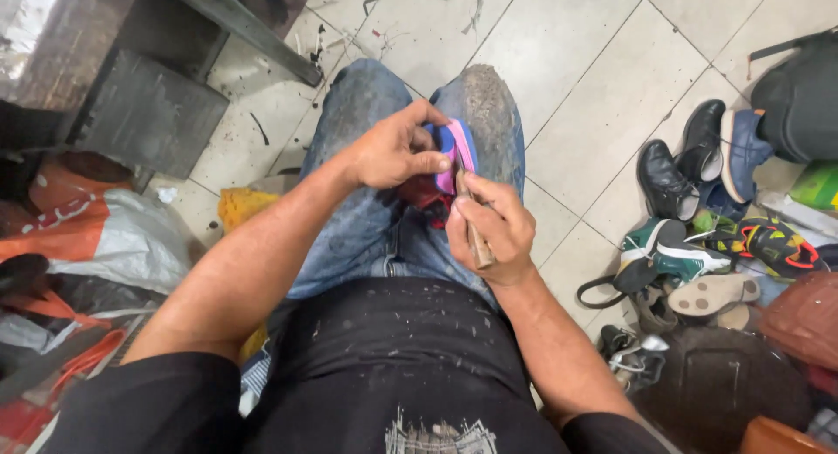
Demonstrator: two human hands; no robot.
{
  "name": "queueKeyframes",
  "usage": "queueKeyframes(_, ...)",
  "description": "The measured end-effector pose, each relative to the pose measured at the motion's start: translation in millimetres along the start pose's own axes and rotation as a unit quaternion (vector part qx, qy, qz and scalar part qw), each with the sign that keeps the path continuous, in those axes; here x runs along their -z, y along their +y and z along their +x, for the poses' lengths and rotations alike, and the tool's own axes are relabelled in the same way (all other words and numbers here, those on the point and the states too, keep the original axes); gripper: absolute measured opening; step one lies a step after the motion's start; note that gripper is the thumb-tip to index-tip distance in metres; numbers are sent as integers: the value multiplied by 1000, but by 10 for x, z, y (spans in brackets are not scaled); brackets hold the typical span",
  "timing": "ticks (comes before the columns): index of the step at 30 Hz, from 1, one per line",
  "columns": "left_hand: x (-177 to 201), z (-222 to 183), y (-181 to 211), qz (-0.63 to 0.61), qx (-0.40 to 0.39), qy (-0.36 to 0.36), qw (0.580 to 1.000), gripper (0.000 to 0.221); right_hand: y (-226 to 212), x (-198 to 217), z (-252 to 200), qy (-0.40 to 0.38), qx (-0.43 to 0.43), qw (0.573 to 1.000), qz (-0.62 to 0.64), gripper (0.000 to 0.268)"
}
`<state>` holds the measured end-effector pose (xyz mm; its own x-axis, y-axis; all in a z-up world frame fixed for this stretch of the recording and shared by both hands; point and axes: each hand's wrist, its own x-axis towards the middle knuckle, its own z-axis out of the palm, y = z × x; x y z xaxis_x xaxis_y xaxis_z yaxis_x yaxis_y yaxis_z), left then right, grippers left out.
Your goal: Trimming the excess material from a shoe sole using a hand knife and then smoothing the edges on a grinding machine.
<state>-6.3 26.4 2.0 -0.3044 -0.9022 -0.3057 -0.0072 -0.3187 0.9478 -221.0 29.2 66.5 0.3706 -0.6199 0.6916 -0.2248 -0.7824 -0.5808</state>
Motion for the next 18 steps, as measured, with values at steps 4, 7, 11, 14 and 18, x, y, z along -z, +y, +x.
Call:
queueKeyframes(4,28,58,-74,12,-5,9,1000,58,36,-29,47,-18,-18,1000,-1,2)
queueKeyframes(7,5,95,-205,24,-5,18,1000,59,61,-19,145,-46,-51,997,39,4)
queueKeyframes(11,-37,66,-168,45,6,18,999,58,142,40,149,-81,-101,991,29,3)
queueKeyframes(14,-62,61,-173,43,-10,13,999,58,210,112,92,-87,-122,987,50,1)
queueKeyframes(18,-135,-15,-250,24,-34,-2,999,58,96,215,-19,-96,-143,983,67,3)
